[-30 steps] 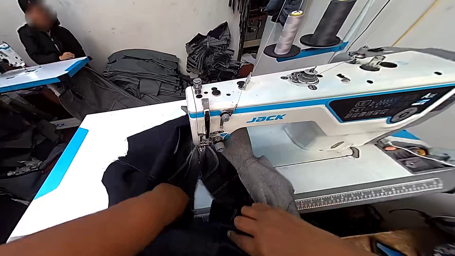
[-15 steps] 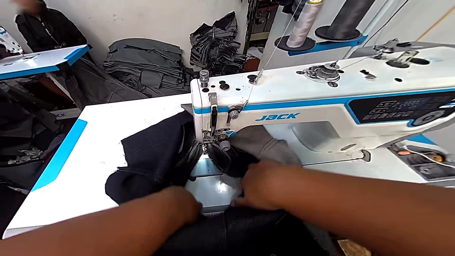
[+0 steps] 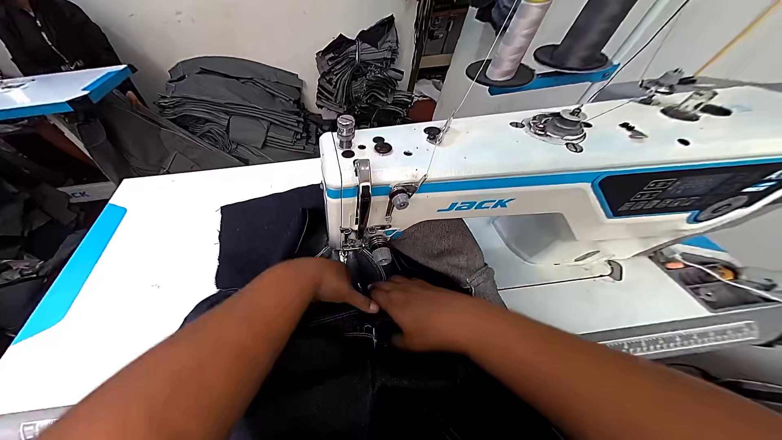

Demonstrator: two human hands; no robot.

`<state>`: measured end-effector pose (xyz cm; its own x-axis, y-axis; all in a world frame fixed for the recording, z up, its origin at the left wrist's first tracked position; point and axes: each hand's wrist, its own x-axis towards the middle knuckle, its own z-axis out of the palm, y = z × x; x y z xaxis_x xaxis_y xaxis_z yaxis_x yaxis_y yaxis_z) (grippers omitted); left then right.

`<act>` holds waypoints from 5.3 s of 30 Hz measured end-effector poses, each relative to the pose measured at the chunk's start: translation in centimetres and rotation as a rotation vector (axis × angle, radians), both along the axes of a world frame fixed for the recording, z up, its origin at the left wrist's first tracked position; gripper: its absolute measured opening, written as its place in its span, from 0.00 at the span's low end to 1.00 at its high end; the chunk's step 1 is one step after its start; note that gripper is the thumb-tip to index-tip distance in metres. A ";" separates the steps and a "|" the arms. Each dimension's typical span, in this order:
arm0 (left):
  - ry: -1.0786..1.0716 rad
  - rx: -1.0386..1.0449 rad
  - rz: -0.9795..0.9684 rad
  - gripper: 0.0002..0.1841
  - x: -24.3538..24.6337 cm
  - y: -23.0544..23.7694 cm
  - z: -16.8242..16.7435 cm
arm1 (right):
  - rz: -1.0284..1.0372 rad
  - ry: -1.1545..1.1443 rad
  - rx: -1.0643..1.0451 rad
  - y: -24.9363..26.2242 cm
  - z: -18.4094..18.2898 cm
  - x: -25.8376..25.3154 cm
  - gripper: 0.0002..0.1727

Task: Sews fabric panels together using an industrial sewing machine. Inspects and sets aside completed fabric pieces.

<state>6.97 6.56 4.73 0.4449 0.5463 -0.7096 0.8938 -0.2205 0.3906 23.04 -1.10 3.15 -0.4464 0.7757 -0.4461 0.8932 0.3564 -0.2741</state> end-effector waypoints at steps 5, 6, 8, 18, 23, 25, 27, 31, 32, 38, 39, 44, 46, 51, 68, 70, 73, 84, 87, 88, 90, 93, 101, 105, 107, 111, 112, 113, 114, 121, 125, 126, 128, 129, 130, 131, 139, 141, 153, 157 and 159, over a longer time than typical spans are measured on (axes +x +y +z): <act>-0.601 -0.113 0.459 0.06 -2.0 -2.3 -6.5 | -0.055 0.418 -0.214 5.3 -2.4 2.3 0.34; -0.678 -0.143 0.498 0.04 -2.5 -2.7 -6.8 | -0.006 0.387 -0.242 5.5 -1.9 2.3 0.38; -0.754 -0.178 0.526 0.04 -3.1 -3.1 -7.0 | 0.100 0.153 -0.281 5.7 -0.1 1.7 0.37; -0.381 0.230 0.372 0.16 -1.2 -0.8 -6.5 | -0.123 -0.288 0.602 3.0 -4.1 -0.5 0.15; -0.277 0.287 0.225 0.16 -0.6 0.3 -5.6 | 0.078 0.235 0.452 0.3 -8.6 1.1 0.31; -0.320 0.246 0.145 0.14 -2.2 1.7 -5.6 | 0.067 0.247 0.410 -0.2 -8.9 1.0 0.29; -0.216 0.066 0.005 0.16 -4.4 3.1 -4.1 | 0.063 0.273 0.326 -0.4 -8.6 0.9 0.26; 0.183 0.069 -0.151 0.19 -5.3 4.5 -2.1 | -0.006 0.221 0.184 0.5 -7.2 0.6 0.27; 0.262 0.167 -0.144 0.18 -4.6 3.7 -1.5 | -0.022 0.202 0.160 0.8 -6.9 0.3 0.28; -0.185 0.868 0.026 0.22 -0.3 -6.9 -7.6 | -0.057 0.253 0.208 1.1 -7.1 0.3 0.24; -0.211 0.793 0.070 0.27 -0.7 -7.1 -9.1 | -0.060 0.257 0.211 1.2 -7.2 0.3 0.24; -0.083 0.519 0.086 0.28 -2.2 -5.8 -8.3 | -0.130 0.333 0.220 1.6 -7.4 0.1 0.25; -0.162 0.570 0.096 0.26 -2.8 -5.3 -8.6 | -0.143 0.363 0.256 1.7 -7.5 0.1 0.24; -0.294 0.646 0.064 0.25 -3.7 -3.8 -9.0 | -0.168 0.353 0.269 2.3 -7.5 0.0 0.24; -0.201 0.544 0.016 0.27 -3.5 -1.5 -8.1 | -0.191 0.411 0.278 4.0 -7.5 -0.1 0.22; -0.208 0.529 0.012 0.27 -3.5 -1.2 -8.0 | -0.212 0.427 0.250 4.4 -7.4 0.0 0.21; -0.127 0.537 -0.020 0.35 -3.2 -1.5 -7.4 | -0.201 0.406 0.250 4.5 -7.3 0.1 0.23; 0.471 0.159 0.030 0.40 -3.9 -11.2 -0.3 | -0.040 0.163 0.210 -2.3 -6.7 -0.1 0.27; 0.073 0.501 0.032 0.31 -0.3 -9.4 -3.5 | -0.092 0.184 0.256 -2.7 -6.7 0.2 0.24; 0.007 0.500 0.011 0.32 -0.1 -8.4 -5.3 | -0.109 0.213 0.281 -3.0 -7.1 0.4 0.23; -0.007 0.475 0.034 0.37 -1.3 -7.2 -7.8 | -0.126 0.250 0.284 -3.1 -7.4 0.9 0.24; 0.078 0.410 0.072 0.42 -2.1 -6.8 -7.8 | -0.133 0.271 0.243 -2.7 -7.3 1.1 0.24; 0.051 0.499 0.081 0.44 -2.4 -4.3 -8.1 | -0.133 0.296 0.212 0.2 -6.7 1.2 0.23; 0.038 0.508 0.077 0.43 -2.5 -2.3 -7.8 | -0.126 0.311 0.261 1.9 -6.8 1.0 0.22; 0.055 0.491 0.073 0.43 -2.4 -1.2 -7.5 | -0.135 0.341 0.266 2.8 -6.8 1.1 0.22; 0.072 0.506 0.067 0.41 -2.2 1.0 -7.5 | -0.142 0.376 0.304 4.7 -6.6 1.2 0.21; 0.074 0.506 0.067 0.40 -2.1 1.8 -7.6 | -0.142 0.384 0.347 5.4 -6.8 1.2 0.20; 0.083 0.505 0.065 0.40 -2.0 2.4 -7.6 | -0.143 0.360 0.362 6.0 -6.7 1.2 0.20; 0.101 0.496 0.067 0.41 -1.9 2.5 -7.3 | -0.144 0.303 0.331 6.3 -6.1 1.1 0.20; 0.260 0.268 0.024 0.66 -4.2 -9.6 -6.3 | -0.019 0.037 -0.043 -2.9 -4.2 2.7 0.40; 0.282 0.212 0.112 0.53 -4.1 -10.8 -4.5 | -0.047 -0.039 -0.098 -3.8 -3.5 3.3 0.32; 0.213 0.294 0.137 0.49 -3.4 -10.6 -4.4 | -0.072 -0.019 -0.061 -3.6 -3.2 2.5 0.30; 0.061 0.492 0.128 0.46 -2.1 -10.0 -6.2 | -0.109 0.044 0.016 -4.0 -3.6 1.1 0.35; 0.061 0.481 0.107 0.47 -1.9 -9.8 -7.1 | -0.113 0.057 0.012 -4.6 -4.2 0.6 0.39; 0.080 0.449 0.095 0.48 -2.0 -9.7 -7.7 | -0.115 0.066 0.021 -5.2 -5.1 0.5 0.43; 0.094 0.425 0.088 0.50 -2.2 -9.6 -7.9 | -0.118 0.077 0.053 -5.6 -6.0 0.8 0.44; 0.045 0.515 0.073 0.50 -2.7 -4.8 -8.4 | -0.134 0.112 0.117 -1.3 -6.7 1.5 0.43; 0.056 0.493 0.071 0.51 -2.6 -3.1 -8.3 | -0.131 0.101 0.116 0.1 -6.7 1.6 0.42; 0.051 0.675 0.066 0.43 -2.7 1.5 -6.9 | -0.045 0.411 0.793 3.1 -10.2 2.3 0.25; -0.354 1.256 -0.151 0.38 -4.4 -8.9 -12.7 | 0.069 0.358 0.689 -4.7 -11.7 2.9 0.34; -0.306 1.245 -0.192 0.41 -4.9 -12.0 -14.5 | 0.045 0.276 0.602 -7.0 -11.8 3.8 0.31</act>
<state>2.02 -5.45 -9.79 0.6424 0.6711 0.3700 0.7188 -0.6951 0.0129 26.86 -8.10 -8.69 -0.5196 0.8319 0.1950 0.7996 0.5539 -0.2322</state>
